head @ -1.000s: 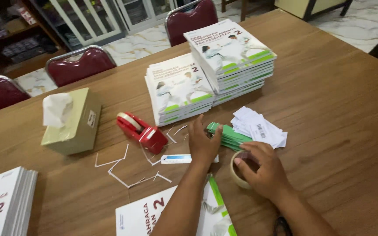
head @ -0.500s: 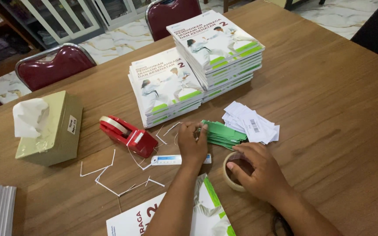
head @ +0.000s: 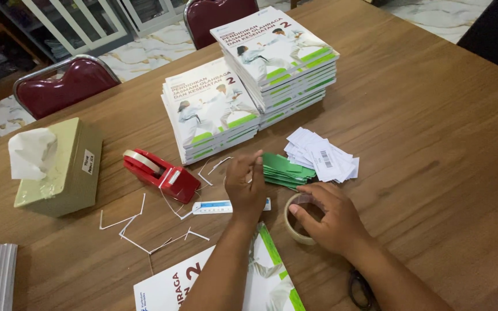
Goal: Cutting labels with scissors and taping them onto the covers of stacks of books.
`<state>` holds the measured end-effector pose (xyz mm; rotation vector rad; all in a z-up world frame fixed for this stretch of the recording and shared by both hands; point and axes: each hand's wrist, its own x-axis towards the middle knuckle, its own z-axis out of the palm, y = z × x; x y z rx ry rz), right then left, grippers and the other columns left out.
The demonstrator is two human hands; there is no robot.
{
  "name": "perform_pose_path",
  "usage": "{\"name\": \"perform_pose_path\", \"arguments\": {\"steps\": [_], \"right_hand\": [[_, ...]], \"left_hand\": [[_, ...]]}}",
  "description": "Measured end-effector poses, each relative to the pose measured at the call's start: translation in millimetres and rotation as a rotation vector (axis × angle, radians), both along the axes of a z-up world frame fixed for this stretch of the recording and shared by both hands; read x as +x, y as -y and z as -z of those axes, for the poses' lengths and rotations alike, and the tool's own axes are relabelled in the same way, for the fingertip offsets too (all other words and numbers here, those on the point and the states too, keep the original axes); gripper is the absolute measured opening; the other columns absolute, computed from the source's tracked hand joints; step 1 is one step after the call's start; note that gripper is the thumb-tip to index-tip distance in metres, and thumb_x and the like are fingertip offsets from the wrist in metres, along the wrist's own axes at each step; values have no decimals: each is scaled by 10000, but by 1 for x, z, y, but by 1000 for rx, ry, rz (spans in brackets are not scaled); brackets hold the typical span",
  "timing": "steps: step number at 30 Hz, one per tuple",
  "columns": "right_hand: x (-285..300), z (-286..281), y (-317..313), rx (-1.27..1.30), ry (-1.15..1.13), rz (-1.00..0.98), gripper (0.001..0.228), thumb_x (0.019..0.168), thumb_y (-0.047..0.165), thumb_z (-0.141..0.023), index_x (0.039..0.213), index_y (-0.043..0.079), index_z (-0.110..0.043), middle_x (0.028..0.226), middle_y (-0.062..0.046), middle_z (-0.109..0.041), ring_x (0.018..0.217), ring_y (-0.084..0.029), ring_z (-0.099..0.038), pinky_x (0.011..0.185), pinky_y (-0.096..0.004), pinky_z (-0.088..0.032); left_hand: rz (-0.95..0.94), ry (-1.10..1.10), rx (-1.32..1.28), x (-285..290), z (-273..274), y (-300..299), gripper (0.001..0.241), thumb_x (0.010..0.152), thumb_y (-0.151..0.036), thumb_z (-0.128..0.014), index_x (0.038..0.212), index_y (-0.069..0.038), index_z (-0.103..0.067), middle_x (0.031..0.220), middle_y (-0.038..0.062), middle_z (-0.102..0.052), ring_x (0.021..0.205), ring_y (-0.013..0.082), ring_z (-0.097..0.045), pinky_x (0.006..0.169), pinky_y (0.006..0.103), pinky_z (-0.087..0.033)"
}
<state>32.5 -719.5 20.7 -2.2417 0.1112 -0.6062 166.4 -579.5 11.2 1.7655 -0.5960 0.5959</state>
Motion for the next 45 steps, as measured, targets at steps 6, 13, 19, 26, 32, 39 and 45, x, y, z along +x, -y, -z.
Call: {"name": "perform_pose_path", "arguments": {"steps": [6,13,19,26,32,39,45], "right_hand": [[3,-12,6,208,198,17,349,886,277,-777,1145,45,-750,981,-163,-745,958,-343,-754,865,-467,-578],[-74,-64,7,-36,-102,185,202,816,180,-768,1012,152,-728,682,10,-648,509,-117,-540,423,-274,-420],[-137,-32,10,-341,-895,387,452,821,683,-660,824,232,-694,789,56,-712,720,-167,-676,684,-313,-529],[-166,-2,33,-462,-964,339,441,831,638,-652,1157,355,-742,1106,43,-806,995,-227,-785,851,-364,-630],[-179,25,60,-690,-1184,253,488,857,691,-624,1290,466,-652,1136,196,-848,1023,-63,-843,901,-235,-665],[-178,86,51,243,-812,-367,549,767,109,-827,1303,194,-747,1142,-6,-946,958,-106,-952,870,-285,-783],[-87,-41,-113,338,-720,-281,519,606,181,-921,1086,84,-750,981,-102,-771,869,-262,-763,741,-419,-627]], "left_hand": [[26,-155,-326,-2,12,8,159,1027,-114,-572,1057,-53,-716,864,115,-665,807,188,-661,785,354,-570],[240,-264,-381,-32,-38,-6,139,979,-36,-506,987,-93,-632,834,16,-661,702,81,-549,630,227,-454],[368,-312,-332,-84,-81,-45,257,1038,-40,-515,1294,-37,-505,965,70,-618,758,106,-596,652,241,-499],[342,-498,-102,-131,-95,-121,675,961,-44,-594,1553,-100,-274,879,32,-569,650,74,-541,542,204,-430],[243,-597,131,-157,-78,-185,651,912,-104,-674,1506,-154,-411,929,42,-611,613,81,-504,556,248,-447],[177,-652,127,-179,-32,-218,615,927,-155,-670,1490,-129,-425,862,42,-673,513,59,-491,489,228,-402],[219,-686,98,-181,-25,-221,571,941,-126,-642,1474,-143,-439,862,47,-648,557,76,-503,510,237,-397]]}}
